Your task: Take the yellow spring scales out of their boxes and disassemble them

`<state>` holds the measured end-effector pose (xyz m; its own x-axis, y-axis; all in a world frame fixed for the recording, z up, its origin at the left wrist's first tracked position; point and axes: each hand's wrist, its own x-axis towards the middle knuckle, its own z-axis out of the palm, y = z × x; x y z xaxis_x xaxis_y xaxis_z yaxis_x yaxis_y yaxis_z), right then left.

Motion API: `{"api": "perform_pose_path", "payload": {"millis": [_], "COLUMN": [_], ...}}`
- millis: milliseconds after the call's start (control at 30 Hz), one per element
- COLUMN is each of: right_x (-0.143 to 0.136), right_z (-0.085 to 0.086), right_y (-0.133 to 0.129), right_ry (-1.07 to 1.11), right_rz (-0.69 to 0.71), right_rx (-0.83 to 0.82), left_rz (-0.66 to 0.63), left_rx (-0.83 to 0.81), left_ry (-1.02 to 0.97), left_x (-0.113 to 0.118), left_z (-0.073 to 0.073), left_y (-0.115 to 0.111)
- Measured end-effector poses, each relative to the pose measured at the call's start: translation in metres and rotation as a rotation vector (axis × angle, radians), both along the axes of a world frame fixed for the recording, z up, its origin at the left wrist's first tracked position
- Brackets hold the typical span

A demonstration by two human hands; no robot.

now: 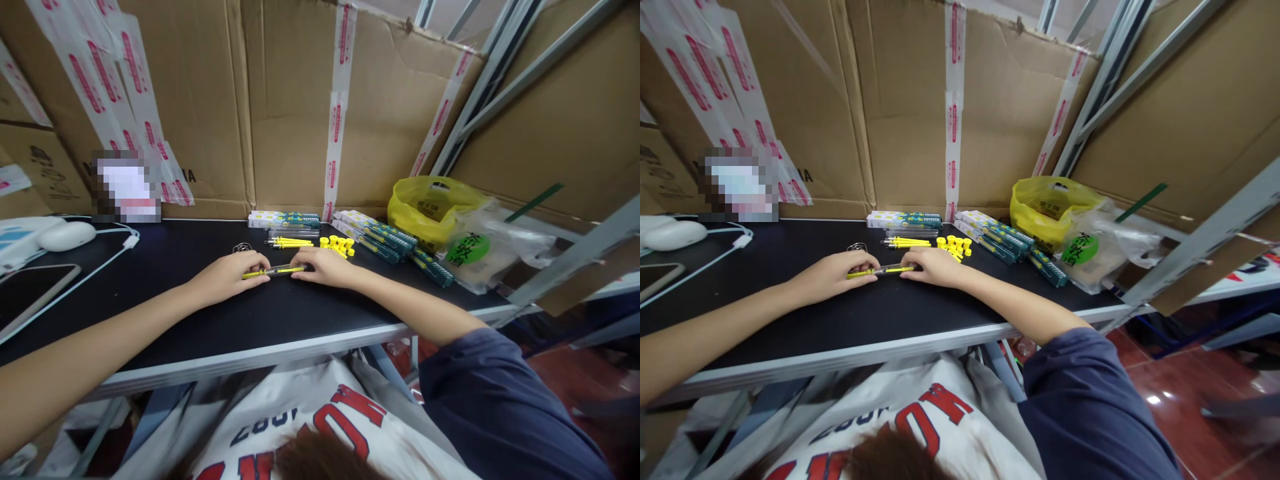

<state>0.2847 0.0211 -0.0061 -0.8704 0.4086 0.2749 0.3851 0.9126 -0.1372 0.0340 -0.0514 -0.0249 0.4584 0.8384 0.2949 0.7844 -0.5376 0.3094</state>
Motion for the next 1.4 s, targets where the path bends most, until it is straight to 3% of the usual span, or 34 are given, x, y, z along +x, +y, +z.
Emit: {"api": "perform_pose_path", "payload": {"millis": [333, 933, 1200, 1400], "right_x": [0.011, 0.011, 0.016, 0.010], "right_z": [0.013, 0.011, 0.020, 0.018], "right_y": [0.014, 0.017, 0.018, 0.009], "right_ry": [-0.014, 0.000, -0.016, -0.015], "right_rz": [-0.053, 0.005, 0.010, 0.039], "right_rx": [0.029, -0.012, -0.027, -0.153], "left_rz": [0.023, 0.051, -0.054, -0.080], "left_rx": [-0.050, -0.064, -0.068, -0.098], "left_ry": [-0.001, -0.071, -0.105, -0.071], "left_x": [-0.008, -0.003, -0.007, -0.008], "left_z": [0.000, 0.004, -0.001, 0.000], "left_y": [0.003, -0.002, 0.003, 0.001]}}
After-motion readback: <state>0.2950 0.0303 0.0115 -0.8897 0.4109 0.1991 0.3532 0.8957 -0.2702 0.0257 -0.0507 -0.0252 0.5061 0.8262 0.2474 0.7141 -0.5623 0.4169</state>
